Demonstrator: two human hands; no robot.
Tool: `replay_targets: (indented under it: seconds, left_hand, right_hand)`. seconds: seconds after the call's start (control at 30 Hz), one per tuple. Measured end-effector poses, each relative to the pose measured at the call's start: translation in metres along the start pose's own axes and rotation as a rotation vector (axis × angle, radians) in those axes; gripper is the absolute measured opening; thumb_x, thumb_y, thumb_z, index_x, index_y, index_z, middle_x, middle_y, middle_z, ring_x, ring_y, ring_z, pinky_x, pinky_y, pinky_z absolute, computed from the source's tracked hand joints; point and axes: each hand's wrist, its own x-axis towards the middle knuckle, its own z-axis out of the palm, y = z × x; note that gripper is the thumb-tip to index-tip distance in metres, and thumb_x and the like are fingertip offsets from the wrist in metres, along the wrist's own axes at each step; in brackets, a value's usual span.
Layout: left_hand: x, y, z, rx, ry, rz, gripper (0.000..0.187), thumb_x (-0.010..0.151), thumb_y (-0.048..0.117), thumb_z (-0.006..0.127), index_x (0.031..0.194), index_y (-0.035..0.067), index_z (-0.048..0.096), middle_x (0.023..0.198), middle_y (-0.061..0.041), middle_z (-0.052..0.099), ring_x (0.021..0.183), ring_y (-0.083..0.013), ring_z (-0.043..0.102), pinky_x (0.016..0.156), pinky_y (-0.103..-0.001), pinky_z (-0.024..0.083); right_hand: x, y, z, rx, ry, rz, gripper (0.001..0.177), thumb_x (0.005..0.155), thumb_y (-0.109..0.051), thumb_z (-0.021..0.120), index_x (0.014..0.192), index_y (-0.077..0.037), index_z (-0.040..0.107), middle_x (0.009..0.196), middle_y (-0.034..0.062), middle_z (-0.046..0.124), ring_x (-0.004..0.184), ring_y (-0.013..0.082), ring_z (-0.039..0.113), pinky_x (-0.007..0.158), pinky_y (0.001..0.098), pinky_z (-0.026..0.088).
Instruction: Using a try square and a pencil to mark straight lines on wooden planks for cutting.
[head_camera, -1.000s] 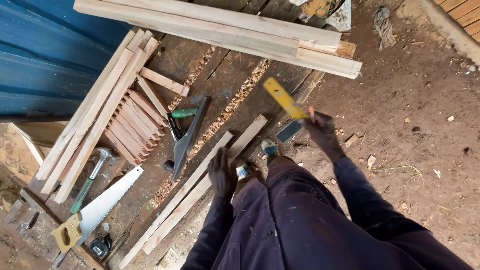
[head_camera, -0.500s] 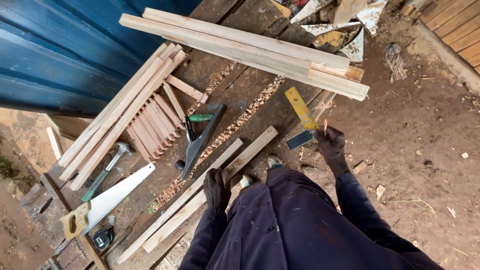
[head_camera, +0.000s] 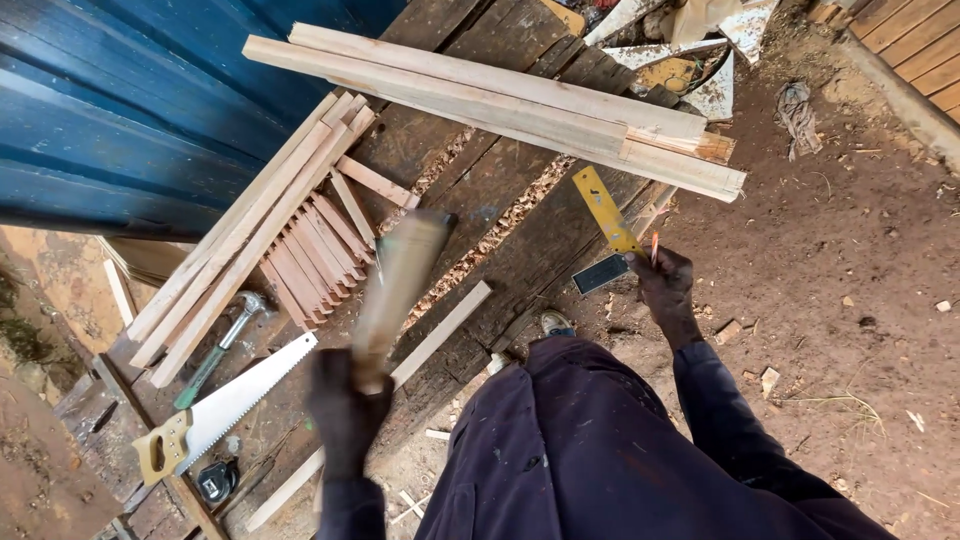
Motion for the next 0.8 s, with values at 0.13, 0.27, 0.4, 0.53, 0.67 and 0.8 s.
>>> replay_targets:
  seconds: [0.13, 0.27, 0.4, 0.53, 0.67, 0.8]
  left_hand:
    - [0.011, 0.003, -0.106, -0.099, 0.425, -0.252, 0.023, 0.099, 0.001, 0.078, 0.098, 0.0, 0.055, 0.086, -0.013, 0.055, 0.072, -0.024, 0.048, 0.065, -0.037, 0.039]
    - [-0.016, -0.04, -0.105, -0.409, 0.857, -0.303, 0.07, 0.121, -0.016, 0.077, 0.153, 0.007, 0.019, 0.154, -0.038, 0.045, 0.137, -0.0506, 0.051, 0.122, -0.067, 0.058]
    - [-0.059, -0.073, -0.025, -0.63, 1.075, -0.979, 0.069, 0.079, 0.034, 0.098, 0.115, 0.007, 0.046, 0.113, -0.009, 0.064, 0.09, -0.0127, 0.069, 0.073, -0.025, 0.074]
    - [-0.148, -0.085, 0.086, 0.143, 0.175, -0.693, 0.048, 0.082, 0.002, 0.082, 0.127, 0.01, 0.069, 0.088, -0.016, 0.077, 0.08, -0.0309, 0.073, 0.07, -0.044, 0.055]
    - [-0.149, -0.029, 0.117, -0.397, -0.032, -1.297, 0.047, 0.094, -0.012, 0.069, 0.139, -0.005, 0.058, 0.112, -0.029, 0.072, 0.095, -0.0322, 0.076, 0.082, -0.037, 0.066]
    - [-0.165, -0.054, 0.166, -1.106, 0.434, -1.797, 0.056, 0.101, 0.031, 0.047, 0.148, 0.0, 0.042, 0.141, -0.025, 0.047, 0.14, -0.0399, 0.046, 0.118, -0.046, 0.042]
  right_hand:
    - [0.005, 0.0, -0.001, -0.037, 0.003, 0.005, 0.019, 0.098, -0.019, 0.073, 0.101, 0.0, 0.073, 0.055, -0.0006, 0.046, 0.042, 0.0077, 0.04, 0.035, 0.0261, 0.037]
    - [0.01, 0.011, 0.005, 0.026, 0.008, 0.034, 0.017, 0.096, -0.014, 0.073, 0.104, 0.001, 0.072, 0.057, 0.0013, 0.046, 0.042, 0.0086, 0.038, 0.036, 0.0284, 0.032]
    - [0.012, 0.008, 0.007, 0.041, 0.033, -0.037, 0.013, 0.096, -0.013, 0.075, 0.095, -0.001, 0.072, 0.058, -0.0021, 0.045, 0.043, 0.0074, 0.037, 0.039, 0.0295, 0.031]
    - [0.012, -0.008, -0.003, 0.098, 0.108, 0.024, 0.014, 0.094, -0.015, 0.075, 0.097, -0.001, 0.072, 0.054, -0.0022, 0.04, 0.041, 0.005, 0.033, 0.037, 0.0275, 0.024]
    - [0.015, 0.013, -0.023, 0.087, 0.078, -0.07, 0.011, 0.094, -0.011, 0.077, 0.101, -0.003, 0.076, 0.075, -0.0066, 0.054, 0.069, 0.0065, 0.048, 0.059, 0.0297, 0.04]
    - [0.008, -0.012, -0.014, 0.064, 0.048, 0.006, 0.014, 0.095, -0.017, 0.075, 0.099, -0.004, 0.074, 0.055, -0.0036, 0.041, 0.042, 0.0054, 0.032, 0.039, 0.0302, 0.024]
